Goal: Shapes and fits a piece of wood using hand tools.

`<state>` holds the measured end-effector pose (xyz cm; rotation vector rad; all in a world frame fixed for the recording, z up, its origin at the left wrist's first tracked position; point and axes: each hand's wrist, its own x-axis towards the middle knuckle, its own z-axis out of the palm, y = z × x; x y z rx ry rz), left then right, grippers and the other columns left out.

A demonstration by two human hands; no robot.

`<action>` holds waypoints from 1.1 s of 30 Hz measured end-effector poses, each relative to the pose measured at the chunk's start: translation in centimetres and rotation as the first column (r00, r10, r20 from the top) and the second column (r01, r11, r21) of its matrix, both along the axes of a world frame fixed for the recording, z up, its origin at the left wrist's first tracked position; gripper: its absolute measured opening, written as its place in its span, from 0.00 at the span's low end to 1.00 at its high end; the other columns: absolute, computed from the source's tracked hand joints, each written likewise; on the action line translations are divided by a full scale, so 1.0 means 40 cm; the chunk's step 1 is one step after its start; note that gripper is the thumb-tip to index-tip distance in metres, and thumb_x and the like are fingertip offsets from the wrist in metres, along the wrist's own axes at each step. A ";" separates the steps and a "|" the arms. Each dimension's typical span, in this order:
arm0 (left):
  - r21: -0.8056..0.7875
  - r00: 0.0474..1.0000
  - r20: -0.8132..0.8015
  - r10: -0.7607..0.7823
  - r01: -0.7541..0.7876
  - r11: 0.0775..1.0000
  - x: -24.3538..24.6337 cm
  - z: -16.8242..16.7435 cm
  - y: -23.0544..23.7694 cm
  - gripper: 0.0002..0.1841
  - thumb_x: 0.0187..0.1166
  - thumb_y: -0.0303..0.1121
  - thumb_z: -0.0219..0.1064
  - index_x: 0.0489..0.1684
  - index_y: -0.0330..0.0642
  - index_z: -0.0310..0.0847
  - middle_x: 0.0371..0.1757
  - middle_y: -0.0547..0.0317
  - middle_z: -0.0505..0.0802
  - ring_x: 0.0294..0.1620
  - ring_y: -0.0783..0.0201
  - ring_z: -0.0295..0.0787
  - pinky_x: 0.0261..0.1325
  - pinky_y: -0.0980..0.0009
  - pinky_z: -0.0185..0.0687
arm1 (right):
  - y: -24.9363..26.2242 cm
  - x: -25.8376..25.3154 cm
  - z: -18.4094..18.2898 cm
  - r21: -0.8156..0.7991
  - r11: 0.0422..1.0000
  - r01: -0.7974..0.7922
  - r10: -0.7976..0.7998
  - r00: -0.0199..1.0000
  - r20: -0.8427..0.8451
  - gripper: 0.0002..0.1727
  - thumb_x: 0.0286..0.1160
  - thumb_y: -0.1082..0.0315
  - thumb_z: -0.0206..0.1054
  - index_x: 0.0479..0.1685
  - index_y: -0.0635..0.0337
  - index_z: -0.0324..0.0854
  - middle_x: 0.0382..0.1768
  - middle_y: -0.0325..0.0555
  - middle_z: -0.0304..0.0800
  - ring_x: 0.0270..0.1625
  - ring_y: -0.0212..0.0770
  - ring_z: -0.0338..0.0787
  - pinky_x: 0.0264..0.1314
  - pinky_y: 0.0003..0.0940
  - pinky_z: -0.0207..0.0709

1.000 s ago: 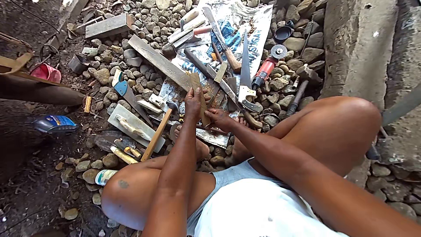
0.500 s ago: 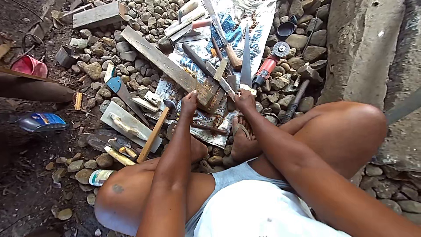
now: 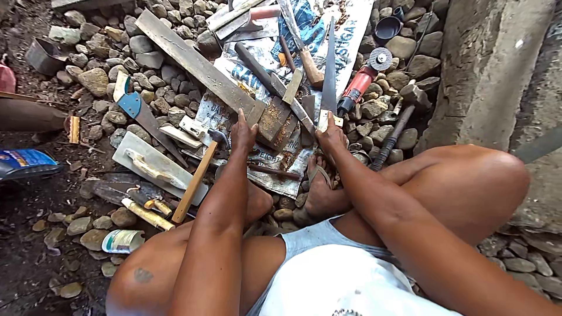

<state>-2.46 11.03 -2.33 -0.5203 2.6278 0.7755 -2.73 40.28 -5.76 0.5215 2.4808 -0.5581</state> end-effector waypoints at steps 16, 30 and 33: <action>-0.314 0.945 -0.085 -0.317 0.277 0.908 -0.099 -0.034 -0.021 0.28 0.90 0.48 0.57 0.88 0.56 0.68 0.82 0.40 0.73 0.80 0.32 0.69 0.68 0.33 0.72 | -0.068 0.017 0.175 -0.406 0.907 -0.112 -0.137 0.833 -0.537 0.32 0.83 0.60 0.64 0.87 0.56 0.69 0.53 0.58 0.94 0.42 0.51 0.95 0.51 0.55 0.89; -0.064 0.997 -0.008 -0.082 0.082 0.995 -0.017 -0.030 -0.157 0.27 0.95 0.50 0.46 0.70 0.36 0.79 0.67 0.35 0.87 0.74 0.38 0.81 0.76 0.37 0.71 | -0.153 0.140 0.119 -0.454 0.822 -0.344 0.125 0.887 -0.445 0.30 0.83 0.66 0.65 0.87 0.54 0.72 0.66 0.56 0.91 0.64 0.54 0.93 0.67 0.60 0.82; -0.099 0.998 0.029 -0.057 0.059 0.993 -0.033 -0.014 -0.149 0.31 0.95 0.52 0.38 0.54 0.36 0.83 0.56 0.34 0.91 0.64 0.35 0.87 0.64 0.32 0.76 | -0.157 0.128 0.118 -0.432 0.832 -0.348 0.157 0.895 -0.419 0.31 0.82 0.64 0.64 0.87 0.51 0.72 0.68 0.51 0.91 0.64 0.52 0.93 0.69 0.59 0.82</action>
